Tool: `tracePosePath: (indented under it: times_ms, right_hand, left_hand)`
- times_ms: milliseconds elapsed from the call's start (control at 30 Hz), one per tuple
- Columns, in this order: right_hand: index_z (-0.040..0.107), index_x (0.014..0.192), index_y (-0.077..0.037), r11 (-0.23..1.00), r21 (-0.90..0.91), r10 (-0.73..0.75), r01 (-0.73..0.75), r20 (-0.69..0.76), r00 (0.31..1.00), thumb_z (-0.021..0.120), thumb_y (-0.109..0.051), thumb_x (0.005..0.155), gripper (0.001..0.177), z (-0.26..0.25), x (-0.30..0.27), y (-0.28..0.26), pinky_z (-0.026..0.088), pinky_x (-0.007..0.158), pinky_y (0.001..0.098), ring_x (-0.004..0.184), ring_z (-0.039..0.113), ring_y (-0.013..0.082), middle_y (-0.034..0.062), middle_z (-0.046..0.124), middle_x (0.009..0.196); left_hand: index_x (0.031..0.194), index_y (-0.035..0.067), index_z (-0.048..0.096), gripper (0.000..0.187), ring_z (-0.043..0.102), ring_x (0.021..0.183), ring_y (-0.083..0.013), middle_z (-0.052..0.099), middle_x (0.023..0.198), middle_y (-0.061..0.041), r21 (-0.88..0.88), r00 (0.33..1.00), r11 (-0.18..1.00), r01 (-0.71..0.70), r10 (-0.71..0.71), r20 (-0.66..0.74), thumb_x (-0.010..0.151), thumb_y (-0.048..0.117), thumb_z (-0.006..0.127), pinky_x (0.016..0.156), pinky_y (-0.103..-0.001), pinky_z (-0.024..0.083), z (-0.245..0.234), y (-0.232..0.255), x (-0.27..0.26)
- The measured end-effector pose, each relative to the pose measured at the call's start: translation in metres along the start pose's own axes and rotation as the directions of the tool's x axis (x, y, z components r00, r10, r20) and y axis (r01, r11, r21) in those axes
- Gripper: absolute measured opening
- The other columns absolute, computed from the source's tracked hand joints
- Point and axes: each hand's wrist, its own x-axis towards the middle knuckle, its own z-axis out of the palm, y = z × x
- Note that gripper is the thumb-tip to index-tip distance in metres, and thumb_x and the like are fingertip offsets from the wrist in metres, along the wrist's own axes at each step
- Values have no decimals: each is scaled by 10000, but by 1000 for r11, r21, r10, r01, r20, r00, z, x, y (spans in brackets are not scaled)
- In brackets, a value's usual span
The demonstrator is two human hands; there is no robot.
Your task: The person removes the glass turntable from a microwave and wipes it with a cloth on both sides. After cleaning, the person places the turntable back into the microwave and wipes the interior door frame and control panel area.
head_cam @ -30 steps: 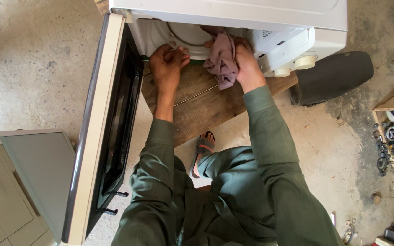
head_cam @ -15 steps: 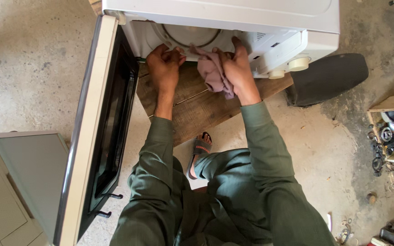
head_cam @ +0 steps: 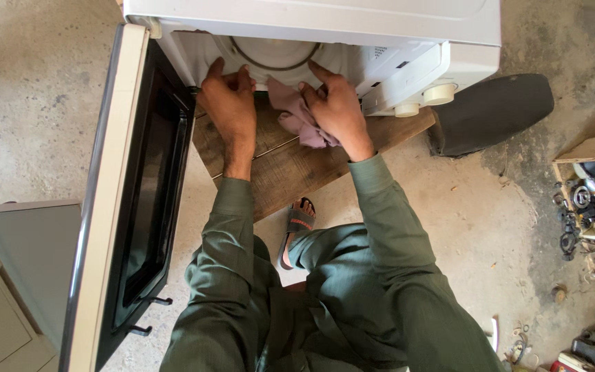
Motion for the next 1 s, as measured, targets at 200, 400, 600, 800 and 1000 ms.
tracePosePath:
  times_ms: [200,400,600,800,1000]
  right_hand:
    - [550,1458,-7,998,-31,-48,49,43,998,691,-241,985,547,9,-5,-4,411,426,309,414,540,115,52,616,525]
    - [552,1460,24,983,-104,-151,151,12,989,738,-223,962,586,20,-9,-3,398,454,360,422,527,186,97,559,515]
    - [514,1479,40,972,-123,-200,199,6,980,743,-223,948,635,22,-11,-11,437,486,378,461,581,224,113,574,551]
    - [525,1491,-38,978,-190,-74,83,56,996,714,-242,940,617,5,-15,-11,485,488,415,477,618,270,172,648,626]
    - [525,1503,-19,955,-257,-162,151,-21,987,758,-215,926,653,-6,-11,4,538,588,453,613,679,321,266,696,774]
  left_hand:
    - [1320,-135,596,414,795,803,-224,785,925,-174,103,977,976,-193,201,-76,944,-14,721,625,-308,630,-3,-7,-2]
    - [1302,-62,655,325,762,973,-309,731,1144,-227,272,958,923,-272,287,-16,980,-26,674,777,-379,632,-6,-5,-5]
    - [1275,-58,675,306,618,1252,-407,655,1329,-271,380,898,817,-434,428,106,972,-35,637,1019,-456,574,-10,-6,-9]
    - [1174,-44,726,222,552,1358,-403,683,1342,-196,548,842,650,-526,489,228,971,30,672,1101,-475,517,-3,-12,-22]
    - [1152,-38,742,243,568,1325,-399,701,1304,-182,530,815,623,-575,496,300,943,61,670,1093,-487,508,9,-9,-41]
